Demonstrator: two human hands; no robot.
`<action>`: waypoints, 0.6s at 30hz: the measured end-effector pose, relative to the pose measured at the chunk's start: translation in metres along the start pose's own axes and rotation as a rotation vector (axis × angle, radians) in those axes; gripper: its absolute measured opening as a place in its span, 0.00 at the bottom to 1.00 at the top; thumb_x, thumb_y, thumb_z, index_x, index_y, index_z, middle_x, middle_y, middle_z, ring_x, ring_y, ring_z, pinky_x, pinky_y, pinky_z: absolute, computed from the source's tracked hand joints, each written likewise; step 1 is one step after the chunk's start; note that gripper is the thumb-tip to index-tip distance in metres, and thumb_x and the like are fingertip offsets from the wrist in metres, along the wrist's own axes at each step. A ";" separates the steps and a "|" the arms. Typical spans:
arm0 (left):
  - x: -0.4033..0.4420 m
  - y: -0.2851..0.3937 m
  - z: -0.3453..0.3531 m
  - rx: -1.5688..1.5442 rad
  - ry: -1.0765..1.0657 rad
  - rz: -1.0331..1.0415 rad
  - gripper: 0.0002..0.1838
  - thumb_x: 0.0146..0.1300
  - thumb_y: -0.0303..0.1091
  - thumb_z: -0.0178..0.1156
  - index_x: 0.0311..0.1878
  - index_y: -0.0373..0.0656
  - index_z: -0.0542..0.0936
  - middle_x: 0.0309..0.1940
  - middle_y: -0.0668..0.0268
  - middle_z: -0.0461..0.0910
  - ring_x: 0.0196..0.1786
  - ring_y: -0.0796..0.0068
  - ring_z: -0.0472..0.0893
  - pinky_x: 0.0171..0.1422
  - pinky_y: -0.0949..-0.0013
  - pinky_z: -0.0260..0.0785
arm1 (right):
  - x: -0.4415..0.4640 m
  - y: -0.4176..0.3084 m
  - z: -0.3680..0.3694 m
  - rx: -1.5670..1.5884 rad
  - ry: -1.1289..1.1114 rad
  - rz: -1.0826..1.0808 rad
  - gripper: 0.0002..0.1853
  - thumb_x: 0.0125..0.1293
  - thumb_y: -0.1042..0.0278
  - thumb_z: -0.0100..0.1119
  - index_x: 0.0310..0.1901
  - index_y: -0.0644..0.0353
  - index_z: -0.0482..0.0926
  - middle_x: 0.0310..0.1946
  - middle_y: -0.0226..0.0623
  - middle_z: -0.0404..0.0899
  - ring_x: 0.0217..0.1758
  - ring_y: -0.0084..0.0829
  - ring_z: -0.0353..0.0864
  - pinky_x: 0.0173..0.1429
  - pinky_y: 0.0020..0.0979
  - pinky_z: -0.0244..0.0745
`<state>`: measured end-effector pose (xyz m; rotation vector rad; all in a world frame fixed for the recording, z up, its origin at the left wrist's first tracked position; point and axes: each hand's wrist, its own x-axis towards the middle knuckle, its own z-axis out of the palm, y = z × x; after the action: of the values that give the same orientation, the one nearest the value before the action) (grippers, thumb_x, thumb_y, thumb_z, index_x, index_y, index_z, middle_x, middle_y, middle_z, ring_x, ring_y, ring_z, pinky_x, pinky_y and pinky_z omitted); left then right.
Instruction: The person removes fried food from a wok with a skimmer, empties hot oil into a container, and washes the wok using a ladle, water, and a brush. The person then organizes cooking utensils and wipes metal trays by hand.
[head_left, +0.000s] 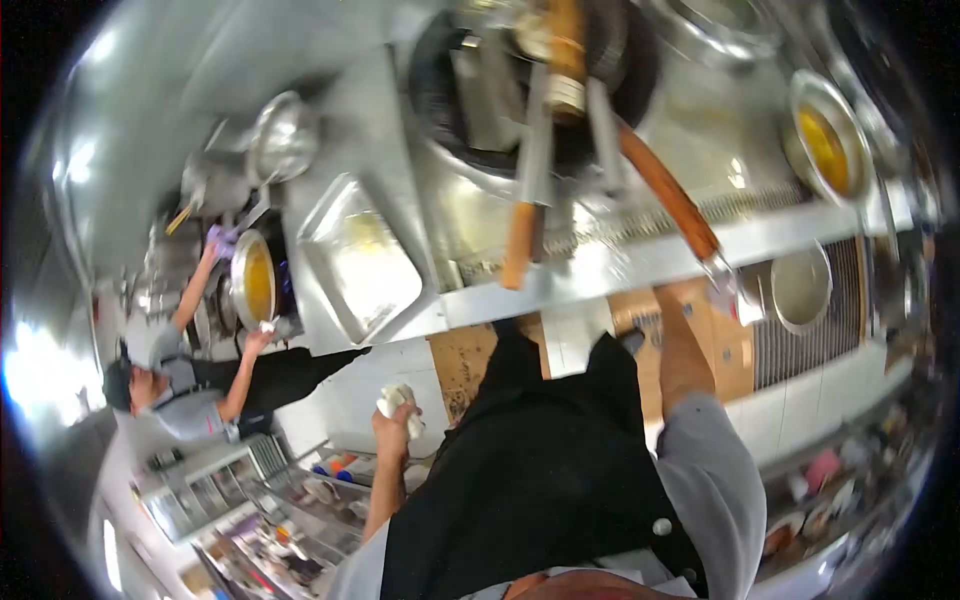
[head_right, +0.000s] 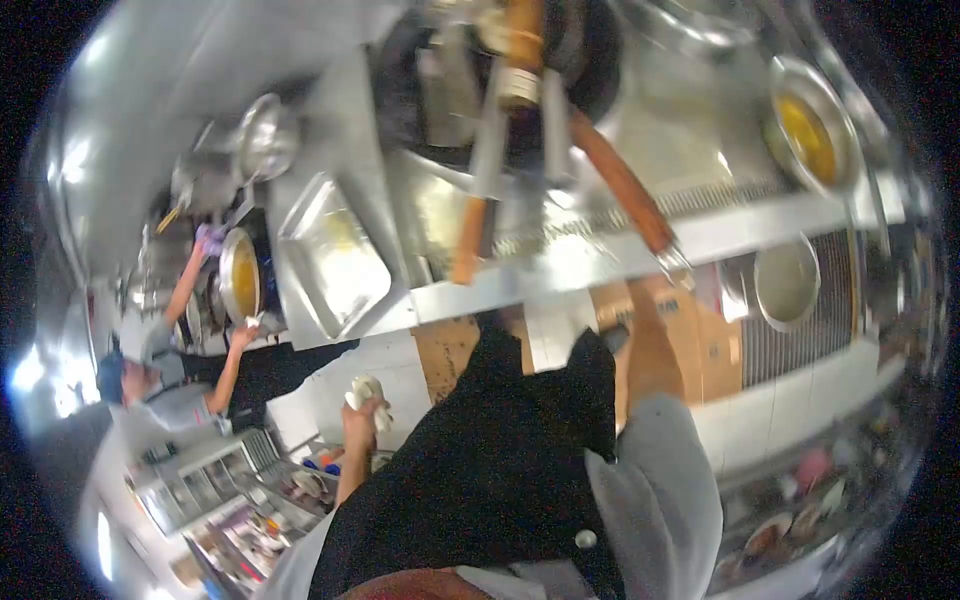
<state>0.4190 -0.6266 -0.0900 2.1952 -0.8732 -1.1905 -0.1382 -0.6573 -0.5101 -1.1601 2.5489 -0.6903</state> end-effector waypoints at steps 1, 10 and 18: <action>0.017 0.015 -0.010 -0.050 0.033 0.054 0.16 0.63 0.29 0.64 0.53 0.34 0.81 0.35 0.61 0.84 0.35 0.70 0.84 0.37 0.66 0.77 | 0.008 0.008 0.003 -0.002 0.001 -0.005 0.48 0.58 0.45 0.72 0.71 0.71 0.64 0.51 0.57 0.85 0.57 0.45 0.85 0.60 0.43 0.81; 0.409 0.229 -0.107 -0.806 -0.053 0.272 0.18 0.66 0.51 0.71 0.42 0.46 0.81 0.32 0.67 0.81 0.29 0.72 0.81 0.29 0.65 0.72 | -0.117 0.132 0.002 0.307 -0.161 0.222 0.51 0.63 0.62 0.73 0.81 0.58 0.49 0.25 0.36 0.77 0.19 0.30 0.76 0.20 0.34 0.71; 0.667 0.324 -0.100 -0.856 0.277 0.057 0.20 0.55 0.41 0.74 0.44 0.36 0.83 0.33 0.61 0.84 0.33 0.58 0.83 0.38 0.55 0.76 | -0.346 -0.062 -0.196 -0.015 -0.877 0.098 0.19 0.64 0.55 0.68 0.52 0.53 0.75 0.35 0.37 0.80 0.34 0.46 0.84 0.34 0.52 0.80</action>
<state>0.6838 -1.3198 -0.1848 1.5525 -0.2238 -0.9481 0.0445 -0.3682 -0.2983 -1.0195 1.8378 -0.0793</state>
